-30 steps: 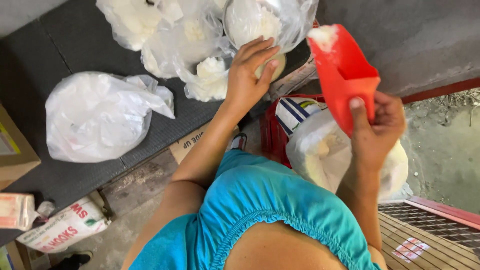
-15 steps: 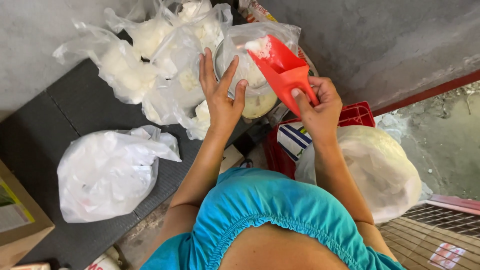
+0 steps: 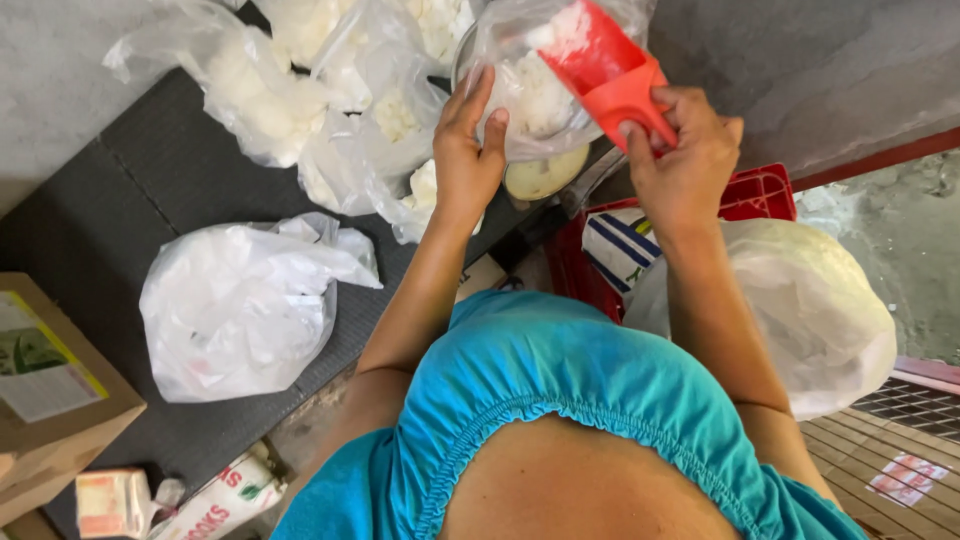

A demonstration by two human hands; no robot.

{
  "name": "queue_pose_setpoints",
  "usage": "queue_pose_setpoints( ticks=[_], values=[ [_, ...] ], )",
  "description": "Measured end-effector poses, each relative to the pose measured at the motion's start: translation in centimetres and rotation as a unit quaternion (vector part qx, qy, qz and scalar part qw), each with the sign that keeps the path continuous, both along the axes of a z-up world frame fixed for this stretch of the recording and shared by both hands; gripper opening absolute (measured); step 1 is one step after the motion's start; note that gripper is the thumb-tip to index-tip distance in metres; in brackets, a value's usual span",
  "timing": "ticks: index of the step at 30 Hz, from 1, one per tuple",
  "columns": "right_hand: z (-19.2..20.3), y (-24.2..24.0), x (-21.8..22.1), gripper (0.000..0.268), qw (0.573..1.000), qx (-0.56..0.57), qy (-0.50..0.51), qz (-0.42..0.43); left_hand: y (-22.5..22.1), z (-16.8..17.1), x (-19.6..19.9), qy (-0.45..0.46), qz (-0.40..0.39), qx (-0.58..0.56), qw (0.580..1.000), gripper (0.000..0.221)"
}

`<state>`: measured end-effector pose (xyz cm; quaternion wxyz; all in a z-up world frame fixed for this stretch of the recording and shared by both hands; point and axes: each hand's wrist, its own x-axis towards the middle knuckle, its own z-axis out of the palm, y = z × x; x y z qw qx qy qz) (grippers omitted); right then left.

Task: Scooping lard from a large bulk bag into smaller plastic bags and containers using a red scoop.

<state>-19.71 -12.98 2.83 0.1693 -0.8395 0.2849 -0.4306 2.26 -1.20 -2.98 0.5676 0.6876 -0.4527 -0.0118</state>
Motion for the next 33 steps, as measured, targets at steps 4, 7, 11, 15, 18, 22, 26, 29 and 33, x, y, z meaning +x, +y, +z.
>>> queue_pose_setpoints(
  ticks=[4, 7, 11, 15, 18, 22, 26, 29, 33],
  values=[
    [0.1, -0.5, 0.0, 0.033, 0.995, -0.086, 0.038, 0.012, 0.7, 1.2, -0.5, 0.016, -0.027, -0.009, 0.999, 0.046],
    [0.1, -0.6, -0.2, 0.032, 0.992, -0.091, 0.087, 0.019, 1.0, 1.2, -0.9, 0.026, -0.018, -0.009, 0.999, 0.050],
    [0.0, -1.5, -0.3, 0.032, 0.983, -0.138, 0.111, 0.043, 1.3, 0.7, -1.2, 0.028, -0.025, -0.010, 0.999, 0.048],
    [0.5, -1.6, -0.2, 0.028, 0.980, -0.135, 0.142, 0.044, 1.4, 0.8, -1.5, 0.038, -0.030, -0.011, 0.999, 0.047],
    [0.7, -1.7, -0.2, 0.032, 0.976, -0.167, 0.131, 0.040, 1.6, 0.7, -1.5, 0.042, -0.028, -0.019, 0.999, 0.048],
    [1.1, -1.5, -0.4, 0.029, 0.979, -0.149, 0.135, 0.036, 1.7, 0.4, -1.5, 0.044, -0.023, -0.021, 0.999, 0.048],
    [1.3, -1.7, -0.6, 0.029, 0.982, -0.144, 0.113, 0.044, 1.9, 0.9, -1.7, 0.077, -0.037, -0.024, 0.996, 0.047],
    [1.0, -2.5, -0.7, 0.029, 0.979, -0.153, 0.126, 0.044, 1.7, 0.9, -1.6, 0.073, -0.043, -0.031, 0.996, 0.047],
    [0.7, -2.9, -0.9, 0.031, 0.980, -0.149, 0.122, 0.053, 2.0, 0.8, -1.9, 0.073, -0.047, -0.039, 0.995, 0.047]
  ],
)
